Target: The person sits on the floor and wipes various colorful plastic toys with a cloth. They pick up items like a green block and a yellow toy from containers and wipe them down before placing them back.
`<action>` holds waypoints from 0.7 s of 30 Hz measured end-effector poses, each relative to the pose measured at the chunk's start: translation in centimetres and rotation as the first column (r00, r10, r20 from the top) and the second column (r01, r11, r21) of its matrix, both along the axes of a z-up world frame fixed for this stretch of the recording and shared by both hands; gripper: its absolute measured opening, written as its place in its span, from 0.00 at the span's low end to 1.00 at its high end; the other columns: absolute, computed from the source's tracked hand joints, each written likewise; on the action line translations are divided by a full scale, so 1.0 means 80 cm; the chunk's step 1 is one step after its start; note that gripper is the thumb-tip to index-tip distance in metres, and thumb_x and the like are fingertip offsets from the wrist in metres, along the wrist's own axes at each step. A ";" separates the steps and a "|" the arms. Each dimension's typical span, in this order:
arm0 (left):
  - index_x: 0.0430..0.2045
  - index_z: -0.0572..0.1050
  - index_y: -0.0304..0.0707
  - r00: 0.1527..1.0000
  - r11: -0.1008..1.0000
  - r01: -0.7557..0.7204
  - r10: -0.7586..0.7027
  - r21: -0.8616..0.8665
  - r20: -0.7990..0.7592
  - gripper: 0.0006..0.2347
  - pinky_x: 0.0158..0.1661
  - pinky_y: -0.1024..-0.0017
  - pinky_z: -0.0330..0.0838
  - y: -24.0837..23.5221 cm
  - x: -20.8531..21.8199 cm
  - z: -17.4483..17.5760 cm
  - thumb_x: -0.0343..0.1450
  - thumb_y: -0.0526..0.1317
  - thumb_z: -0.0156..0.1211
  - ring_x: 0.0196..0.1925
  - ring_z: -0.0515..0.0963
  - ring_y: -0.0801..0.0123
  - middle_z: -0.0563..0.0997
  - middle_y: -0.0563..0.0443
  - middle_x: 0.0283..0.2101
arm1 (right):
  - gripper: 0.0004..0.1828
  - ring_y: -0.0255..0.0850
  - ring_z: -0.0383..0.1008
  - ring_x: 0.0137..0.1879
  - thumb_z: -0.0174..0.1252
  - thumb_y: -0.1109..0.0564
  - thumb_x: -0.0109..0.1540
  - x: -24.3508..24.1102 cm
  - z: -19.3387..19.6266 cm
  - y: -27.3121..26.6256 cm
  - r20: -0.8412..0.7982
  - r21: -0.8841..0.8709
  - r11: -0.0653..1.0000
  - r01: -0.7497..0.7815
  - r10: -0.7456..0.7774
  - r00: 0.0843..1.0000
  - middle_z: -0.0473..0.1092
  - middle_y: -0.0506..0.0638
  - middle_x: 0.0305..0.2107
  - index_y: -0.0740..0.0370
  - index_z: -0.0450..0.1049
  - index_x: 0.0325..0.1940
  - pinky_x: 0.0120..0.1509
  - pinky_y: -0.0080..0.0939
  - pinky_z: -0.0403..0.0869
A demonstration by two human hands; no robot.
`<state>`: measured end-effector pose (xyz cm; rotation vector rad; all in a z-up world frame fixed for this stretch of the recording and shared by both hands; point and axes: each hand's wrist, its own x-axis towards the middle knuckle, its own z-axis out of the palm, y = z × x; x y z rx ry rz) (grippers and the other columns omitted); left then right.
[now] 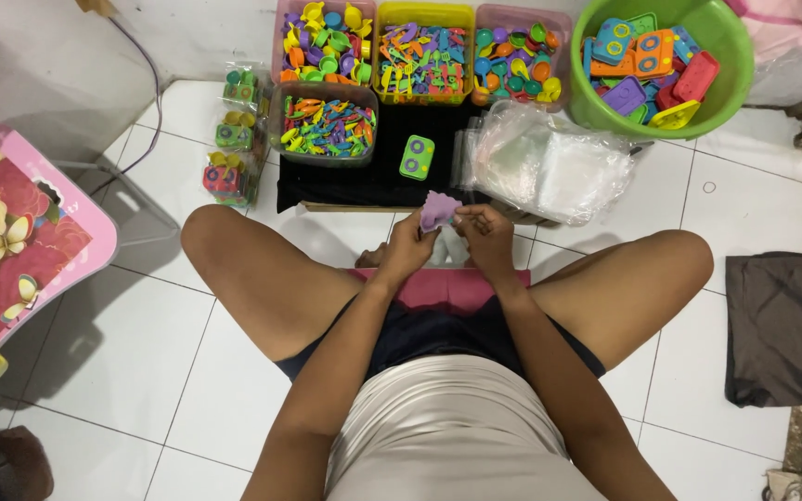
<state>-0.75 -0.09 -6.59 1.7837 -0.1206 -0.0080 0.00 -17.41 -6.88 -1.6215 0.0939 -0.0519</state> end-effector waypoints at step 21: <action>0.42 0.79 0.37 0.970 0.990 -0.117 0.097 -0.078 -0.223 0.09 0.28 0.74 0.71 0.008 0.015 -0.030 0.70 0.35 0.64 0.25 0.75 0.76 0.81 0.50 0.28 | 0.06 0.31 0.74 0.33 0.68 0.65 0.62 -0.004 0.026 0.007 0.074 -0.033 0.999 -0.007 0.010 0.997 0.78 0.51 0.28 0.66 0.80 0.42 0.34 0.30 0.72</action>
